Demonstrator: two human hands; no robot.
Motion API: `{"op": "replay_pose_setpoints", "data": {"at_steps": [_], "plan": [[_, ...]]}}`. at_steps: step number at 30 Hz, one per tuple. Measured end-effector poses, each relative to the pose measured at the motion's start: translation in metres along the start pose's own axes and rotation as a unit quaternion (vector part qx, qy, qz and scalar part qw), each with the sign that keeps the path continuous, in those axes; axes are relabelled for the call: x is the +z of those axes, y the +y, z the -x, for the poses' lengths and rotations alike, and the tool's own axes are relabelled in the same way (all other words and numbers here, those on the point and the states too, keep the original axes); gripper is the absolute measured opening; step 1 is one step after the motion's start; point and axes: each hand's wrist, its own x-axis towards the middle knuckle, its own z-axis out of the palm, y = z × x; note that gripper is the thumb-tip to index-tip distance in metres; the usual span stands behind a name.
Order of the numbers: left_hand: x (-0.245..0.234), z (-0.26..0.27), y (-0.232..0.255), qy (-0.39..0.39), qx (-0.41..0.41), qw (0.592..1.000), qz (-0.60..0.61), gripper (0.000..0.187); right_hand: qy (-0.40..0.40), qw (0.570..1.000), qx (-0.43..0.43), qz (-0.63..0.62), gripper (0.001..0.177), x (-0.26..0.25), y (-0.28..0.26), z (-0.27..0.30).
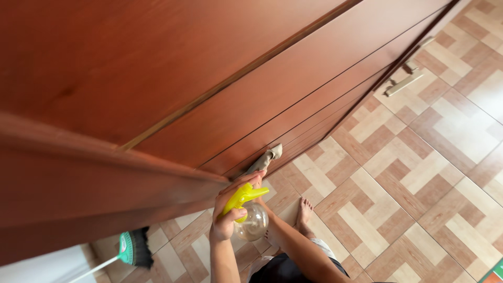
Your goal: The person wipes a wooden door with a cloth while holding a spray bottle. They clean the door surface and edges in a repetitive wiping motion.
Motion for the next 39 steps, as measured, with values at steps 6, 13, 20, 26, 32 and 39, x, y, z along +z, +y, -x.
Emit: {"op": "replay_pose_setpoints", "data": {"at_steps": [6, 13, 20, 26, 32, 39], "plan": [[0.011, -0.026, -0.007, -0.025, -0.016, 1.000, -0.011, 0.078, 0.080, 0.964, 0.117, -0.223, 0.089, -0.063, -0.030, -0.131], [0.022, -0.047, -0.012, -0.040, -0.038, 0.998, -0.021, 0.076, 0.171, 0.964, -0.032, -0.204, 0.062, -0.121, -0.085, -0.242], [0.038, -0.082, -0.024, -0.066, -0.028, 0.997, -0.007, 0.077, 0.079, 0.965, -0.201, 0.151, 0.068, -0.061, -0.041, -0.096], [0.046, -0.102, -0.030, -0.075, -0.040, 0.996, -0.019, 0.078, 0.032, 0.997, 0.071, -0.029, 0.088, -0.090, -0.031, -0.127], [0.052, -0.110, -0.036, -0.066, -0.060, 0.996, -0.009, 0.078, 0.163, 0.977, 0.033, -0.135, 0.082, -0.204, -0.090, -0.326], [0.062, -0.126, -0.040, -0.080, -0.052, 0.995, -0.003, 0.078, 0.149, 0.954, -0.221, 0.137, 0.072, -0.170, -0.062, -0.277]]}}
